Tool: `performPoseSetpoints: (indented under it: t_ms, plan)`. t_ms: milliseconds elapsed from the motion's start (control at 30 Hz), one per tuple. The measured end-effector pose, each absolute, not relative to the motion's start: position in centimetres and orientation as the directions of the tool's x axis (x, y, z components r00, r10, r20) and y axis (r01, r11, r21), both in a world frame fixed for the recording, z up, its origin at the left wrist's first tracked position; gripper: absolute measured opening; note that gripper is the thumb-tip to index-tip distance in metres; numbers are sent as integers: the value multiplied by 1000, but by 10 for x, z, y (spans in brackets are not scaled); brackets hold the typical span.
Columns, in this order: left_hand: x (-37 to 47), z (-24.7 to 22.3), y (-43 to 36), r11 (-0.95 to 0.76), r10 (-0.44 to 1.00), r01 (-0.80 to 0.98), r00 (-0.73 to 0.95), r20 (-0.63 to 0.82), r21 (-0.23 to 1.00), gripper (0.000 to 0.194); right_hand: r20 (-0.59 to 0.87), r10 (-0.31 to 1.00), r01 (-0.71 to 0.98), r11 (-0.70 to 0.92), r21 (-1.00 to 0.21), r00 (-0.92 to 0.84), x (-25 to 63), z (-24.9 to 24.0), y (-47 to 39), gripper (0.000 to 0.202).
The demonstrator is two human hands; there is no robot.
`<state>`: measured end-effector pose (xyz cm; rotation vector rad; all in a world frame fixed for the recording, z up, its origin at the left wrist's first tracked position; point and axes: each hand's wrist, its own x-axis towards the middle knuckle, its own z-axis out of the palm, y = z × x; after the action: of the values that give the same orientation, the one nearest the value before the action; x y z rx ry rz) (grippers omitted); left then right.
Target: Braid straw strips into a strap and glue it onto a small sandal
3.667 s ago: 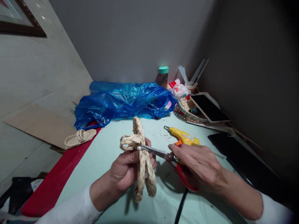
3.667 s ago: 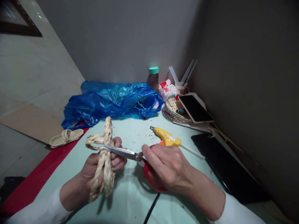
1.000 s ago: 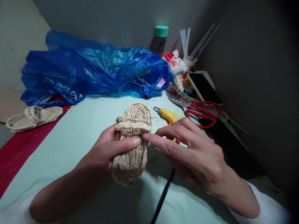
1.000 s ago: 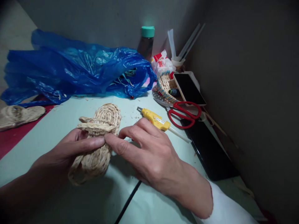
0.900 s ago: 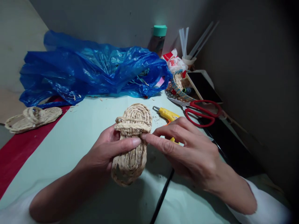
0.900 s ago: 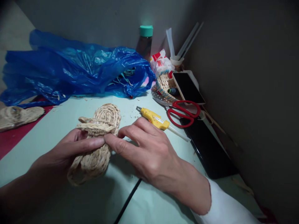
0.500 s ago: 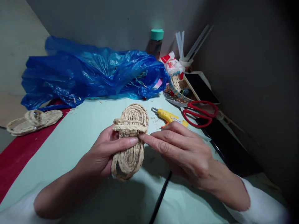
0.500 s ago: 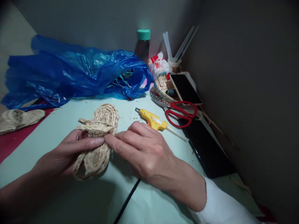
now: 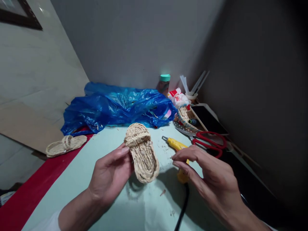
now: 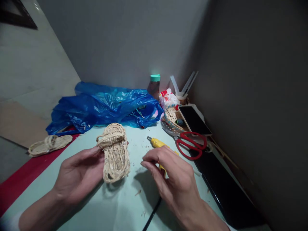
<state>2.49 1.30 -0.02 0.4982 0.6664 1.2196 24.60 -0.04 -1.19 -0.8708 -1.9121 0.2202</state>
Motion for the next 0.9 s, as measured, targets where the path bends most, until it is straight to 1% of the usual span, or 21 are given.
performPoseSetpoints:
  t_ms: [67, 133, 233, 300, 433, 500, 567, 667, 767, 833, 900]
  plan:
    - [24, -1, 13, 263, 964, -710, 211, -159, 653, 41, 713, 659, 487, 717, -499, -239, 246, -12, -1, 13]
    - [24, -2, 13, 263, 964, -727, 222, -145, 635, 36, 744, 628, 497, 733, -465, -229, 246, -13, -1, 15]
    - [27, -2, 13, 284, 959, -736, 231, -166, 614, 30, 746, 608, 503, 751, -429, -272, 246, -15, 0, 29]
    - [29, -2, 13, 306, 952, -728, 244, -185, 613, 29, 683, 662, 495, 725, -480, -308, 246, -17, -1, 41]
    - [33, -4, 12, 315, 947, -717, 280, -157, 622, 35, 523, 779, 464, 626, -627, -345, 242, -19, -4, 51]
    - [35, -7, 10, 309, 946, -720, 302, -120, 622, 38, 487, 800, 400, 598, -694, -352, 240, -17, -5, 49]
    - [35, -10, 8, 313, 941, -718, 325, -98, 621, 41, 461, 820, 306, 560, -770, -339, 239, -14, -6, 43]
    - [34, -13, 6, 323, 934, -710, 345, -90, 626, 48, 398, 867, 190, 463, -866, -300, 239, -12, -4, 36]
    - [30, -10, 4, 340, 925, -686, 367, -97, 643, 59, 330, 913, 99, 361, -927, -240, 243, -11, 0, 30]
    - [27, -4, 4, 351, 915, -679, 394, -83, 645, 66, 275, 942, 36, 287, -957, -194, 249, -10, 4, 29]
    - [24, 3, 5, 363, 909, -677, 410, -81, 640, 70, 223, 960, -35, 220, -975, -168, 256, -9, 7, 30]
